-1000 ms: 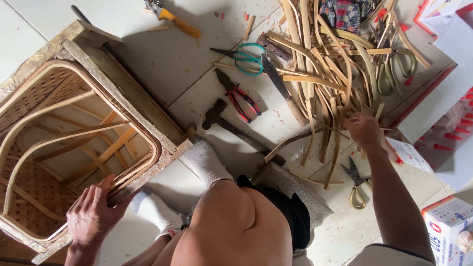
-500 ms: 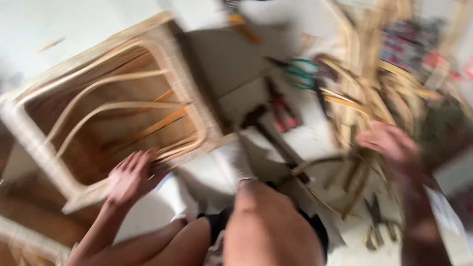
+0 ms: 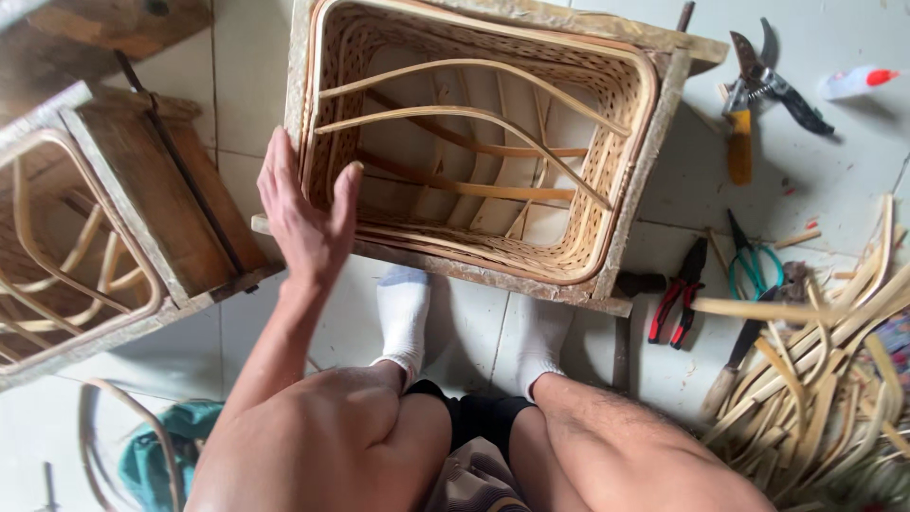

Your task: The person assembles a rectangular basket by inserting thin wooden strips into a wooden mold, using pliers and a hammer to secure the strips, and applying glue along the edges to bond the structure.

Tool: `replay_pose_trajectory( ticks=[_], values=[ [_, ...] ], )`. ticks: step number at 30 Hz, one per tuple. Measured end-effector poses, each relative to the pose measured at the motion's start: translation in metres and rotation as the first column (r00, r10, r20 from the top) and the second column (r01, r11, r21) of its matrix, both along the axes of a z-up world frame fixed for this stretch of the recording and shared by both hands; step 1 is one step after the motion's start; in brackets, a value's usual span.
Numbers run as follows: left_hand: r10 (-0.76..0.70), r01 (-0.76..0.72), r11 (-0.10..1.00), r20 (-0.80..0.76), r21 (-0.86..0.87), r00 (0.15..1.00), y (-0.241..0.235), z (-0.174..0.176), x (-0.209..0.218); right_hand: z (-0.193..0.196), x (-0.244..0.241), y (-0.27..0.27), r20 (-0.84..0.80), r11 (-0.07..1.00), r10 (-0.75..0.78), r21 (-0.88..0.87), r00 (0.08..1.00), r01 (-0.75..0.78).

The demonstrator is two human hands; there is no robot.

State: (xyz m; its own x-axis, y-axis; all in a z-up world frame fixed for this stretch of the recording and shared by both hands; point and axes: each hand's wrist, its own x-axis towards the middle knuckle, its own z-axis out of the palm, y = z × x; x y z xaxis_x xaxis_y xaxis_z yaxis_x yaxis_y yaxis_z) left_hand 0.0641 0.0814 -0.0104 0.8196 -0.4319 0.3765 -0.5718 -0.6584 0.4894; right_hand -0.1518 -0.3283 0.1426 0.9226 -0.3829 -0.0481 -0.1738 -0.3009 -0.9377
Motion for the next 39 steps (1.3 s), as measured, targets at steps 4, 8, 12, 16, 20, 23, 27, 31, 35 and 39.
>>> replay_pose_trajectory(
  ticks=[4, 8, 12, 16, 20, 23, 27, 31, 35, 39],
  values=[
    [0.237, -0.229, 0.971, -0.316, 0.064, 0.919, 0.015, -0.014, 0.022, -0.011, 0.15, 0.048, 0.147, 0.936, 0.345, 0.015, 0.927, -0.351],
    [0.285, -0.289, 0.956, -0.371, 0.047, 0.884, 0.02, -0.022, 0.024, -0.055, 0.243, 0.122, 0.18, 0.821, 0.53, 0.136, 0.829, -0.554],
    [0.267, -0.278, 0.961, -0.325, 0.013, 0.907, 0.019, -0.025, 0.021, -0.088, 0.273, 0.156, 0.351, 0.698, 0.667, 0.016, 0.657, -0.716],
    [0.259, -0.272, 0.962, -0.339, 0.011, 0.904, 0.017, -0.021, 0.024, -0.11, 0.275, 0.172, 0.167, 0.676, 0.717, 0.071, 0.677, -0.733],
    [0.217, -0.219, 0.975, -0.339, 0.031, 0.915, 0.018, -0.016, 0.025, -0.119, 0.275, 0.178, 0.263, 0.638, 0.74, 0.012, 0.618, -0.77],
    [0.185, -0.165, 0.982, -0.354, 0.087, 0.917, 0.027, -0.011, 0.025, -0.119, 0.274, 0.181, 0.141, 0.605, 0.778, 0.093, 0.612, -0.791],
    [0.196, -0.182, 0.98, -0.304, 0.073, 0.932, 0.032, -0.02, 0.024, -0.116, 0.274, 0.178, 0.067, 0.585, 0.809, 0.001, 0.583, -0.811],
    [0.214, -0.233, 0.971, -0.261, -0.044, 0.941, 0.032, -0.021, 0.023, -0.102, 0.278, 0.183, -0.045, 0.544, 0.838, -0.021, 0.544, -0.839],
    [0.237, -0.252, 0.967, -0.211, -0.046, 0.948, 0.032, -0.02, 0.025, -0.101, 0.28, 0.199, -0.171, 0.524, 0.835, -0.039, 0.522, -0.851],
    [0.139, -0.164, 0.978, -0.182, -0.13, 0.973, 0.032, -0.016, 0.029, -0.108, 0.276, 0.207, -0.297, 0.507, 0.806, -0.101, 0.512, -0.856]
  ],
)
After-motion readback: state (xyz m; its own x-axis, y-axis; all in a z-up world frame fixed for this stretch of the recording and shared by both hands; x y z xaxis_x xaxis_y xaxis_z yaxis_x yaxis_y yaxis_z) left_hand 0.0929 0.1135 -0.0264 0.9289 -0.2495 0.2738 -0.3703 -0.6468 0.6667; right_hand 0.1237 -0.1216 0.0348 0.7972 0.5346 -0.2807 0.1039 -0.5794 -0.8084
